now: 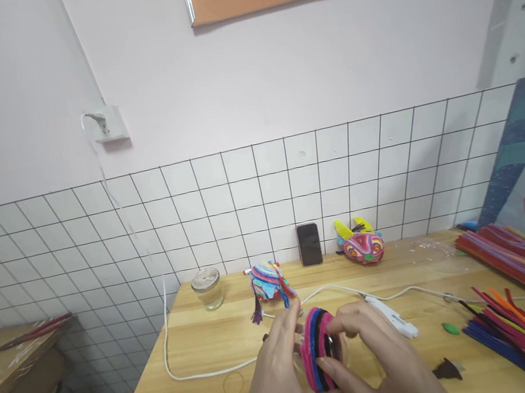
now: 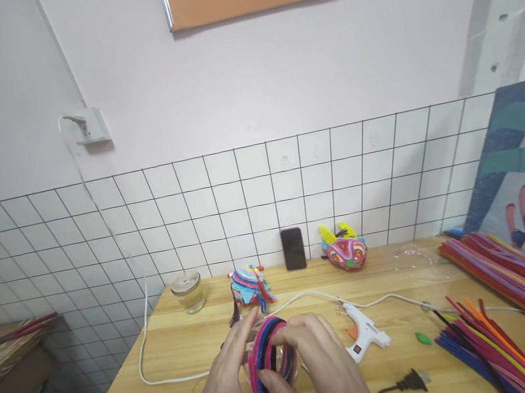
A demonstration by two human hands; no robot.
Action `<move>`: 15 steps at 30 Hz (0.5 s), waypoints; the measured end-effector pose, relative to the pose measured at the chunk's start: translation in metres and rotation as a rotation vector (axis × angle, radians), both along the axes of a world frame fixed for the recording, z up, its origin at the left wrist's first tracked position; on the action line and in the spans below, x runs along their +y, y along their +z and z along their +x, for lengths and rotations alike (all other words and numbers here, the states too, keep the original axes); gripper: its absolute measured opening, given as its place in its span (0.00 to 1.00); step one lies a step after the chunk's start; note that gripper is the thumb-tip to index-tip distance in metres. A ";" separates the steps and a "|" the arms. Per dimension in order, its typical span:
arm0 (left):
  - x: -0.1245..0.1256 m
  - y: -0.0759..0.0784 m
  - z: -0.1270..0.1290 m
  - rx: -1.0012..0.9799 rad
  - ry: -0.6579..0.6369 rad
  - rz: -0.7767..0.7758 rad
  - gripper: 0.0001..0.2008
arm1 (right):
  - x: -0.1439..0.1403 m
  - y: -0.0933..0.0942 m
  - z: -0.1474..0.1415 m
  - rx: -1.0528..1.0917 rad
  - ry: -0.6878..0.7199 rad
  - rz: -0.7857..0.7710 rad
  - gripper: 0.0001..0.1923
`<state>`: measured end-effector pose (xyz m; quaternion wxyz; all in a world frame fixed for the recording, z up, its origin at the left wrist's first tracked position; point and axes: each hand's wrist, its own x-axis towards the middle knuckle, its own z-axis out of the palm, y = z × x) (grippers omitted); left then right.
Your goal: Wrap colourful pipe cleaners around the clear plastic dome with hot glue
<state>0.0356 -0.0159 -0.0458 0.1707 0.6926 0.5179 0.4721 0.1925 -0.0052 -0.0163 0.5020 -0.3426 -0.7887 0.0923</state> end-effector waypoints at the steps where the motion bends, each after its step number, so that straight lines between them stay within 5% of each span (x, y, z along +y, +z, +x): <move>1: 0.000 -0.003 0.000 0.002 0.001 0.026 0.46 | 0.000 -0.002 -0.001 0.017 -0.030 -0.004 0.10; 7: -0.005 0.004 0.000 0.102 -0.078 -0.063 0.47 | 0.003 -0.012 -0.001 -0.039 -0.146 0.008 0.17; 15: -0.002 0.020 0.006 0.098 -0.026 -0.177 0.47 | 0.012 -0.004 0.011 -0.126 -0.087 0.130 0.07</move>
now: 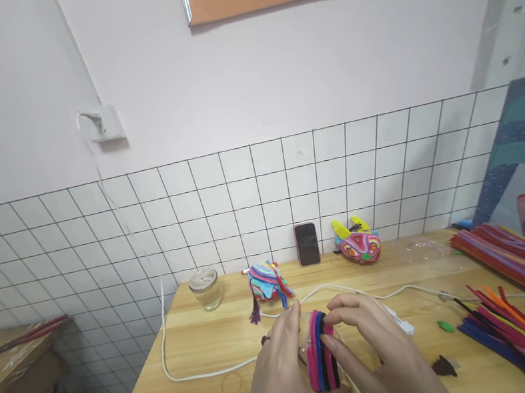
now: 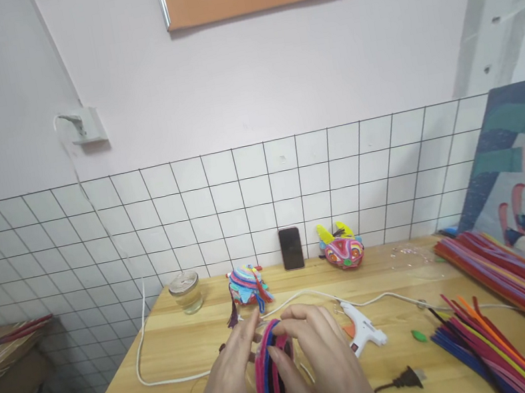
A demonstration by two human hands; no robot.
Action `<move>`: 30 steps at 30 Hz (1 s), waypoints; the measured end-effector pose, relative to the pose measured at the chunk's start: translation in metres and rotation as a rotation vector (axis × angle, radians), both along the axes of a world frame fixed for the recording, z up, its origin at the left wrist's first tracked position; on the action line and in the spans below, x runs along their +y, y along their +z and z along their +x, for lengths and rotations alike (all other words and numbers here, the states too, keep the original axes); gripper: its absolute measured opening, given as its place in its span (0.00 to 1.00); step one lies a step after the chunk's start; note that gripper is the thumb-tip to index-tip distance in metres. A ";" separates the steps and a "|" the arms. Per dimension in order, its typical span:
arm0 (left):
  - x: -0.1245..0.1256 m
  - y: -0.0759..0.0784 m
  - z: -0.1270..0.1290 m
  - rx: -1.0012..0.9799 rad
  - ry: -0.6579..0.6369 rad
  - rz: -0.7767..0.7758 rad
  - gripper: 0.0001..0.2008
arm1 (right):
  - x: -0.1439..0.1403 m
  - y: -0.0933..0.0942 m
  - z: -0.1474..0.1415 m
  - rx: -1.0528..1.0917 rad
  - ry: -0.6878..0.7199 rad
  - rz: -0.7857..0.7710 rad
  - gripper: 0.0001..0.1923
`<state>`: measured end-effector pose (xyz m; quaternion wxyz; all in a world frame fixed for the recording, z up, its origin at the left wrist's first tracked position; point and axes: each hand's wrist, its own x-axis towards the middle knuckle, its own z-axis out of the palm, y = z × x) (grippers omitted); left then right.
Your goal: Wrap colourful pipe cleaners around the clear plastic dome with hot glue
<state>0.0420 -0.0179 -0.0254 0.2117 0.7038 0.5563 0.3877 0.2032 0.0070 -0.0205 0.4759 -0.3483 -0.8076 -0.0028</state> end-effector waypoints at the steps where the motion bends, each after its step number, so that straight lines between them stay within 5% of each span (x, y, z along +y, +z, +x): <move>1: 0.001 0.001 0.001 0.006 0.004 0.003 0.46 | 0.000 0.001 -0.001 -0.019 0.029 -0.015 0.07; 11: 0.005 -0.002 -0.010 -0.123 0.054 0.026 0.45 | 0.010 -0.006 0.004 0.167 -0.129 -0.107 0.09; 16: 0.011 -0.023 -0.018 -0.237 0.032 0.239 0.45 | 0.010 -0.006 0.005 0.115 -0.067 -0.169 0.09; 22: 0.013 -0.041 -0.018 -0.133 0.016 0.353 0.40 | 0.002 -0.010 -0.002 -0.047 0.044 -0.156 0.30; 30: 0.011 -0.045 -0.010 -0.008 0.005 0.426 0.41 | 0.001 -0.008 -0.003 0.095 0.088 -0.351 0.25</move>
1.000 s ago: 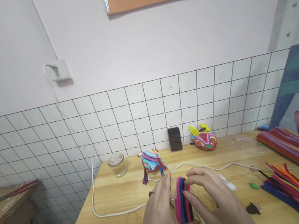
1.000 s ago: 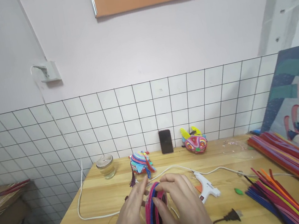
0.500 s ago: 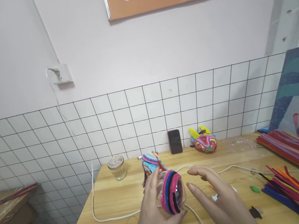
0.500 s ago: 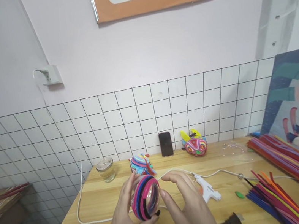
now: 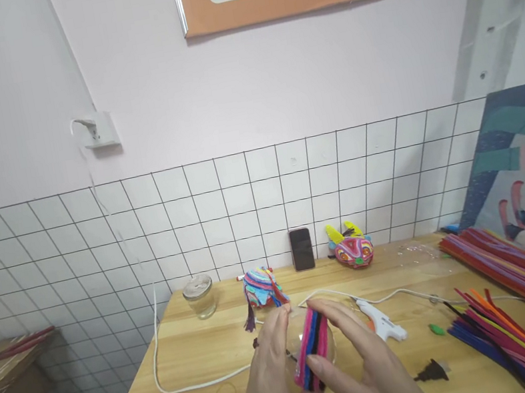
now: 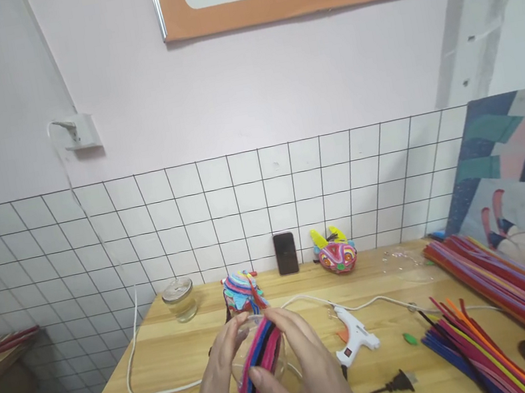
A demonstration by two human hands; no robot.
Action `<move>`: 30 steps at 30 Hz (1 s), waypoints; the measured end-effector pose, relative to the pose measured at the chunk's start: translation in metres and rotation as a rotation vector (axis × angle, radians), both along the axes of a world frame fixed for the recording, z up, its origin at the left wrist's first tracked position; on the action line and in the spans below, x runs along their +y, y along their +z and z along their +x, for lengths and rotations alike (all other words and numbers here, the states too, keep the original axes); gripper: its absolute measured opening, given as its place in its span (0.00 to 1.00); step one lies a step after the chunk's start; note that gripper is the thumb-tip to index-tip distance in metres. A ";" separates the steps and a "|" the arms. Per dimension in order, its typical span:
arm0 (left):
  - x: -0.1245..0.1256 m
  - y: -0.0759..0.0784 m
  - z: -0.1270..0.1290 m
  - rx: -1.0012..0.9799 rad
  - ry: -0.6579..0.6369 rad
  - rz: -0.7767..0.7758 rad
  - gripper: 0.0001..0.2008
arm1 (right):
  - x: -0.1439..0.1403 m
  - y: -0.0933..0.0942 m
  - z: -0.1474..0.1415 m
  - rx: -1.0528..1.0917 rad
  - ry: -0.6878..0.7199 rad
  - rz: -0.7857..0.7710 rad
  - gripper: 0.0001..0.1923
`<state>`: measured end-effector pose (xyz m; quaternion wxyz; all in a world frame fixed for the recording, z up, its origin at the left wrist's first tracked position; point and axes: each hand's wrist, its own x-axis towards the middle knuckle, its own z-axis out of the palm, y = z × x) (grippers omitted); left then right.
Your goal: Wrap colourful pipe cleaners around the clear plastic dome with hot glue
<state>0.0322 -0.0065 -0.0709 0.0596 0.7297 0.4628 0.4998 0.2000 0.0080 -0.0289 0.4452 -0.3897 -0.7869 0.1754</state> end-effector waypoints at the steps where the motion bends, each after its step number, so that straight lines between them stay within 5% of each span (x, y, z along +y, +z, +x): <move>1: 0.000 0.000 0.000 0.013 -0.004 0.030 0.41 | 0.000 0.002 0.001 0.046 0.000 -0.063 0.23; 8: 0.008 -0.008 0.000 0.076 -0.104 0.224 0.42 | 0.015 0.005 0.004 0.421 0.071 -0.452 0.17; 13: 0.004 -0.006 0.003 -0.116 -0.174 0.054 0.45 | 0.025 0.007 0.004 0.592 0.023 -0.488 0.18; 20: -0.006 0.020 0.009 -0.728 -0.072 -0.160 0.46 | 0.027 0.006 0.009 0.530 0.005 -0.445 0.20; 25: 0.001 0.031 -0.001 -1.030 -0.215 -0.250 0.51 | 0.024 0.003 0.008 0.417 0.100 -0.490 0.20; 30: 0.003 0.041 -0.014 -1.211 -0.382 -0.333 0.40 | 0.009 0.016 0.004 0.146 0.196 -0.539 0.24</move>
